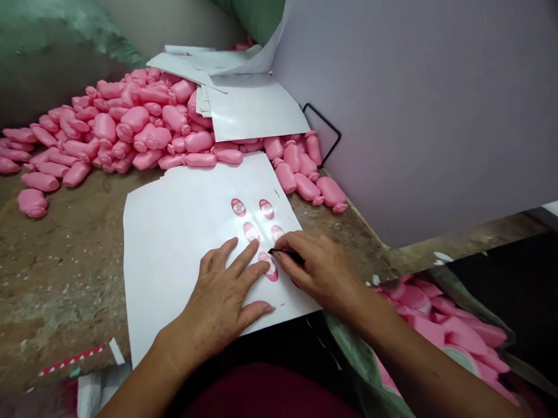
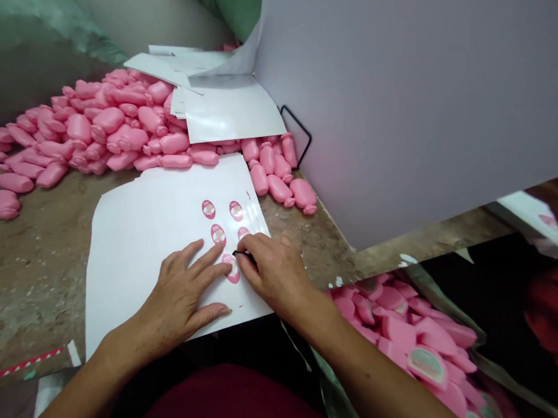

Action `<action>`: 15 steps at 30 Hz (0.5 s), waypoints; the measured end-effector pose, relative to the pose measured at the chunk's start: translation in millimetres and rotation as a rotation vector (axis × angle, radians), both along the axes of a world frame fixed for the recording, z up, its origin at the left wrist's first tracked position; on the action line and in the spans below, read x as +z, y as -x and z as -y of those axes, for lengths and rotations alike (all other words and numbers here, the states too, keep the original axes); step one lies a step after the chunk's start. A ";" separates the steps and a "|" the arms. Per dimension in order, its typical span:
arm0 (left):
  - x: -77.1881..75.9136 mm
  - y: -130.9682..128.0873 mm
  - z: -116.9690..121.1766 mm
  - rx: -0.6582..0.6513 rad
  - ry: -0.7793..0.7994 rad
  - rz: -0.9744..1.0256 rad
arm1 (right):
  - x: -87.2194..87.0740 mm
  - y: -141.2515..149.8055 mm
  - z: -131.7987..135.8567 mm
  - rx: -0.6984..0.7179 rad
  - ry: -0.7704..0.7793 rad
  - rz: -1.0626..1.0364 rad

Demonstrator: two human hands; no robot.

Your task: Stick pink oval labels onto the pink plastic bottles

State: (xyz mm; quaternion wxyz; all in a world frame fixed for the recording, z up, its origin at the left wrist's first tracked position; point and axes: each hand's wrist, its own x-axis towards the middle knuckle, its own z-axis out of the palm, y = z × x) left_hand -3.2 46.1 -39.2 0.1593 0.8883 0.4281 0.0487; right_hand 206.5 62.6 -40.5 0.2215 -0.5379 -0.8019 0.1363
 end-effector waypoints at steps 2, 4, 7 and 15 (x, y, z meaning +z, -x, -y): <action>0.5 -0.1 0.1 0.000 0.005 0.001 | -0.4 0.8 0.9 -0.010 -0.005 -0.004; 0.9 0.1 0.1 -0.002 0.006 0.001 | -1.0 1.1 1.4 -0.020 -0.018 -0.014; 0.3 0.6 0.1 0.001 -0.008 0.000 | -1.7 0.9 1.7 -0.026 -0.025 -0.017; -3.5 1.8 0.8 -0.006 -0.058 0.020 | -2.0 1.1 1.8 -0.024 0.004 -0.008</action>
